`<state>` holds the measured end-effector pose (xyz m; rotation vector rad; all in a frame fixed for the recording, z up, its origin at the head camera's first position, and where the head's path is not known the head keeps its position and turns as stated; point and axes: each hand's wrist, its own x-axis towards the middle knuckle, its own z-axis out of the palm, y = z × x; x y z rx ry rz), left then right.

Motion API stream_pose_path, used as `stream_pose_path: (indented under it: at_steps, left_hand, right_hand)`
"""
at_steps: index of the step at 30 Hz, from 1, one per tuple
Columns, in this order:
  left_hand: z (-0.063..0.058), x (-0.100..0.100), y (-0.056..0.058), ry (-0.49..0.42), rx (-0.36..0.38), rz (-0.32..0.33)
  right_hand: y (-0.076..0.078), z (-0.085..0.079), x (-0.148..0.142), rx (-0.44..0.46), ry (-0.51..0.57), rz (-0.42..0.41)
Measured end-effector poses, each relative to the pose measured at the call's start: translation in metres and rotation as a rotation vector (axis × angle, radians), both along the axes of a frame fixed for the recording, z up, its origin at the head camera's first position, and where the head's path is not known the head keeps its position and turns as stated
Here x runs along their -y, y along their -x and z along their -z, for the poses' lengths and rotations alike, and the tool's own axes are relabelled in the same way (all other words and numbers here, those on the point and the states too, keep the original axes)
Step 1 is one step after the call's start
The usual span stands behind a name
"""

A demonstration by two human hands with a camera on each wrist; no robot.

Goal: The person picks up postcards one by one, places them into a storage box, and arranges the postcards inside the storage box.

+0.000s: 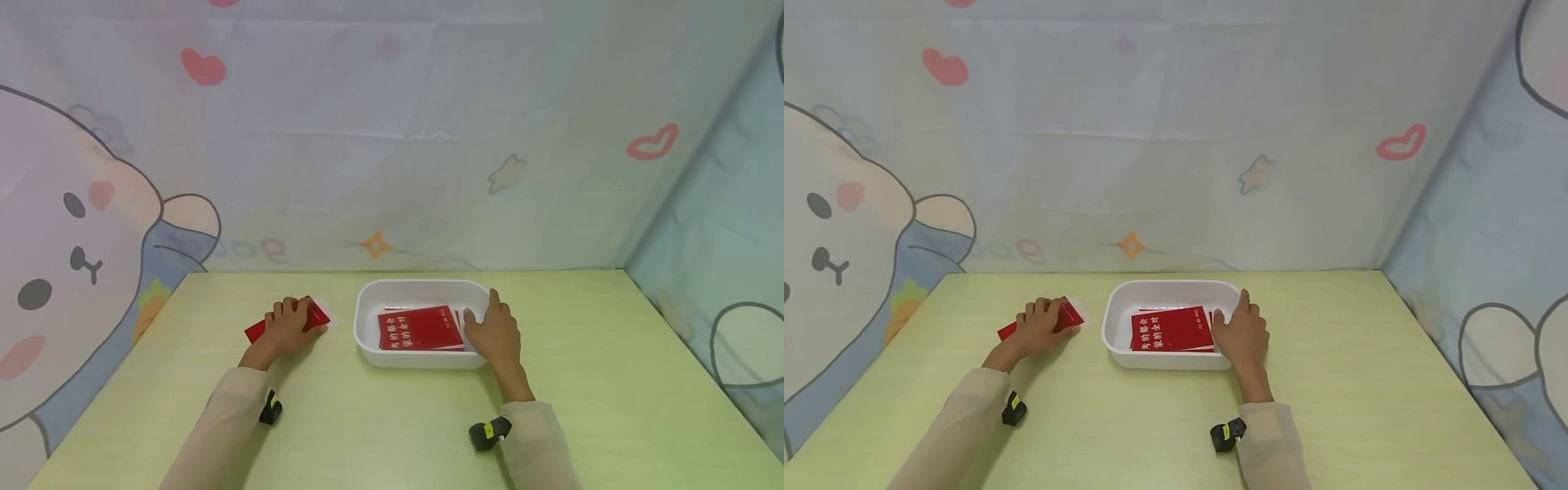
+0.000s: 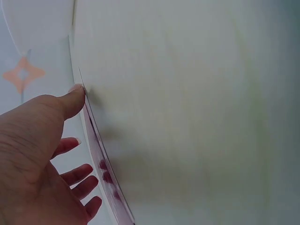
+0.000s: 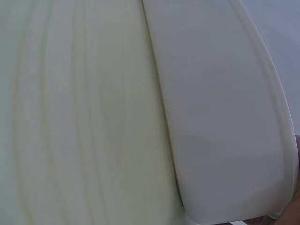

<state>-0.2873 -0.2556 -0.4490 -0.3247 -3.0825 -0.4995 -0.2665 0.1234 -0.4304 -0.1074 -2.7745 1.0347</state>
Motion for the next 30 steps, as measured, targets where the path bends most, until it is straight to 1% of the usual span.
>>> stream_pose_path:
  at_steps: [7, 13, 19, 24, 27, 30]
  left_hand:
    - [-0.003, 0.001, -0.002, 0.011, 0.04, -0.023]
    - [-0.007, 0.003, -0.005, 0.023, 0.061, -0.046]
    - [-0.008, 0.008, -0.006, 0.032, 0.087, -0.077]
    - [-0.012, 0.012, -0.01, 0.02, 0.11, -0.078]
    - [-0.013, 0.015, -0.012, 0.02, 0.115, -0.086]
    - [-0.014, 0.018, -0.013, 0.038, 0.102, -0.083]
  right_hand:
    - [0.001, -0.001, 0.0, 0.008, 0.016, -0.02]
    - [0.002, 0.0, -0.003, 0.004, 0.017, -0.017]
    - [0.002, 0.0, -0.003, 0.0, 0.022, -0.019]
    - [0.0, 0.001, -0.002, 0.009, 0.031, -0.024]
    - [0.0, 0.001, -0.001, 0.014, 0.036, -0.026]
    - [0.0, 0.0, -0.001, 0.013, 0.036, -0.026]
